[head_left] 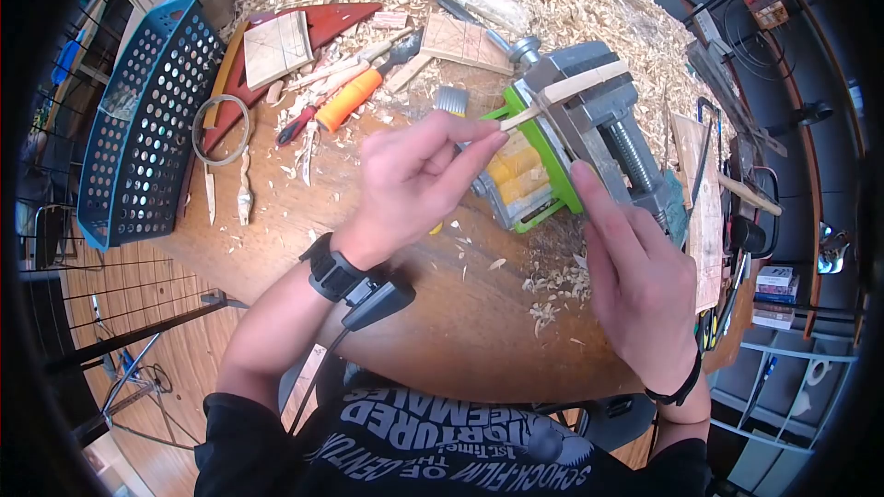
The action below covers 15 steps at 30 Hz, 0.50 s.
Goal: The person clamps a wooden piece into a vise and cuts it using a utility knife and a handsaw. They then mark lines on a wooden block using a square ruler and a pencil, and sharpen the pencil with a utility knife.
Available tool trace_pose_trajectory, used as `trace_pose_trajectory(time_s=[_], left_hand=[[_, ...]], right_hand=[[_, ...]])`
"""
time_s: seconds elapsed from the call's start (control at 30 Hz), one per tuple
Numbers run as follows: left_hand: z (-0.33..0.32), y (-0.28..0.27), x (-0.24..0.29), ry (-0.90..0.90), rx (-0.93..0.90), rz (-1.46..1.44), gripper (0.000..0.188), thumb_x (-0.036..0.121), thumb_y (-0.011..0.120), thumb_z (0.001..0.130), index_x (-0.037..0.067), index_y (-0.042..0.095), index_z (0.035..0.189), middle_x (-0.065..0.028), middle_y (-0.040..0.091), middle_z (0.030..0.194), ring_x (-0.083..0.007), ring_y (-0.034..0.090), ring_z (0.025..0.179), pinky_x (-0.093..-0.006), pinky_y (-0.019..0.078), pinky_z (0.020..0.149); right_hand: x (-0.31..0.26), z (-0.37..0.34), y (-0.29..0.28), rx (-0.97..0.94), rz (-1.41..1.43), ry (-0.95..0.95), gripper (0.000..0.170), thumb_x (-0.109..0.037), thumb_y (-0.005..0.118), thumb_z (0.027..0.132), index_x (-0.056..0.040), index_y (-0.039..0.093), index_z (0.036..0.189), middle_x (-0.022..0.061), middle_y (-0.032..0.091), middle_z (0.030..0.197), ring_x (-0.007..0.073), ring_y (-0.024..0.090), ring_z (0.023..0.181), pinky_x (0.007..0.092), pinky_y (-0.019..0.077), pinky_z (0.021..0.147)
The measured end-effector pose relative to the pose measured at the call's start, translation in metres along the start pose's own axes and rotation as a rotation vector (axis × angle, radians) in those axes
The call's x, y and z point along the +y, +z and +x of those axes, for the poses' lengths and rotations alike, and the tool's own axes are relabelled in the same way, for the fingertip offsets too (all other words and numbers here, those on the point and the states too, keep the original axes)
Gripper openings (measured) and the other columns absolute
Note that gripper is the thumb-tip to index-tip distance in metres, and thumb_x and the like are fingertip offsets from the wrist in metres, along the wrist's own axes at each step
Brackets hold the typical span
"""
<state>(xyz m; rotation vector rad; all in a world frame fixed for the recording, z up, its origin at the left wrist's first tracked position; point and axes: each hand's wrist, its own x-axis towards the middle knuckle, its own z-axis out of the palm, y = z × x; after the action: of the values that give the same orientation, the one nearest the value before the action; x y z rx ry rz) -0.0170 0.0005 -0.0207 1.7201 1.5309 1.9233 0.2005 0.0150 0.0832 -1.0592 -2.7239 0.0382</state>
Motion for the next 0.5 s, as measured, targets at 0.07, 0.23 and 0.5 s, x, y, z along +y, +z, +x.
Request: trace_pose_trajectory(time_s=[0.07,0.23,0.5], left_hand=[[-0.0002,-0.0005,0.0002,0.0,0.001,0.001,0.009,0.003,0.078,0.082,0.004,0.073,0.089,0.0036,0.033,0.047,-0.0028,0.031,0.041,-0.0245,0.0253,0.041],[0.0003,-0.0004,0.0006,0.01,0.003,0.021,0.009,0.003,0.078,0.081,0.004,0.073,0.088,0.0033,0.033,0.047,-0.0032,0.032,0.04,-0.025,0.0255,0.04],[0.0,-0.0002,-0.0008,0.022,0.003,0.028,0.009,0.003,0.078,0.081,0.004,0.073,0.088,0.0035,0.032,0.047,-0.0034,0.032,0.04,-0.0252,0.0253,0.04]], right_hand=[[0.0007,-0.0006,-0.0005,0.022,0.052,-0.015,0.073,0.003,0.066,0.075,-0.0247,0.056,0.141,0.0051,0.058,0.084,0.0217,0.06,0.06,0.0338,0.0507,0.053],[0.002,-0.0033,-0.0009,0.088,-0.018,-0.073,0.073,0.004,0.065,0.072,-0.0249,0.058,0.139,0.0046,0.058,0.084,0.0195,0.059,0.063,0.0325,0.0503,0.053],[0.0,-0.0044,-0.0004,-0.006,-0.031,-0.056,0.073,0.003,0.066,0.071,-0.0258,0.059,0.138,0.0045,0.059,0.086,0.0206,0.059,0.065,0.0319,0.0514,0.056]])
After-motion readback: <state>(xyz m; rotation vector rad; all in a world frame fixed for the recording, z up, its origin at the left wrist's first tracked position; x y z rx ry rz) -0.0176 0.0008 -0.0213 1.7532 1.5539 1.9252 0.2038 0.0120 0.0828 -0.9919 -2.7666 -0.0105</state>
